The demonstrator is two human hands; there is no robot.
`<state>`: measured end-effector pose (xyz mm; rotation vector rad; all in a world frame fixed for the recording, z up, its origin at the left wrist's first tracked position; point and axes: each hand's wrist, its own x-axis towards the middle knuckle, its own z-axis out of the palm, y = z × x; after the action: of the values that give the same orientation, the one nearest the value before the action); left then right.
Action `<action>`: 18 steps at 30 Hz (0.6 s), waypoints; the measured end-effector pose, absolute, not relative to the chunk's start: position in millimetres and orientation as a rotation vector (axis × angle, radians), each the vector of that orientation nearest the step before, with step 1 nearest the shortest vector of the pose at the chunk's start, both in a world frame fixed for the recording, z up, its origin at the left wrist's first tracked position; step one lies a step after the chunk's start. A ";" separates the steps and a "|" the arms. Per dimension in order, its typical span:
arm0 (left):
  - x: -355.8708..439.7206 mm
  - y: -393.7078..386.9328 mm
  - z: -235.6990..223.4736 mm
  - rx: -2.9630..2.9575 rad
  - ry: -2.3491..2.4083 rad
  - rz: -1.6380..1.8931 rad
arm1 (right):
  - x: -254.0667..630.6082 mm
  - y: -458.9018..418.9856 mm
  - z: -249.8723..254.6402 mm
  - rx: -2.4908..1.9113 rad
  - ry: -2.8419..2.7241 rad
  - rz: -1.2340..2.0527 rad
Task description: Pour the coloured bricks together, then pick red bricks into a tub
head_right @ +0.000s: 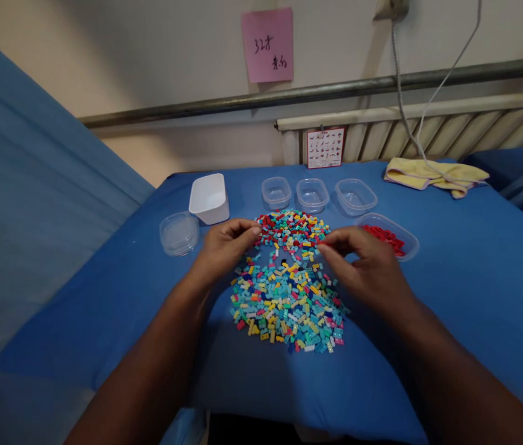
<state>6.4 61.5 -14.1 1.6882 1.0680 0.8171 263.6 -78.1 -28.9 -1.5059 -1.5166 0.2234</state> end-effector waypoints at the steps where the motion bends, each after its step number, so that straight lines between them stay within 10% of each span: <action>1: -1.1 67.5 -13.1 1.810 1.140 0.805 | 274.7 -79.2 -25.9 -1.569 -1.494 0.127; 12: 9.3 55.8 -19.3 2.676 1.444 0.004 | 363.9 -84.1 -36.6 -2.341 -1.481 -0.136; 18: 19.7 52.6 -20.2 2.733 1.487 -0.077 | 321.2 -78.7 -33.3 -1.915 -1.693 -0.352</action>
<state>19.7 52.6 -20.2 2.7329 1.4865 -0.0771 321.2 -78.7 -33.3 -1.9155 -1.6935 -0.3519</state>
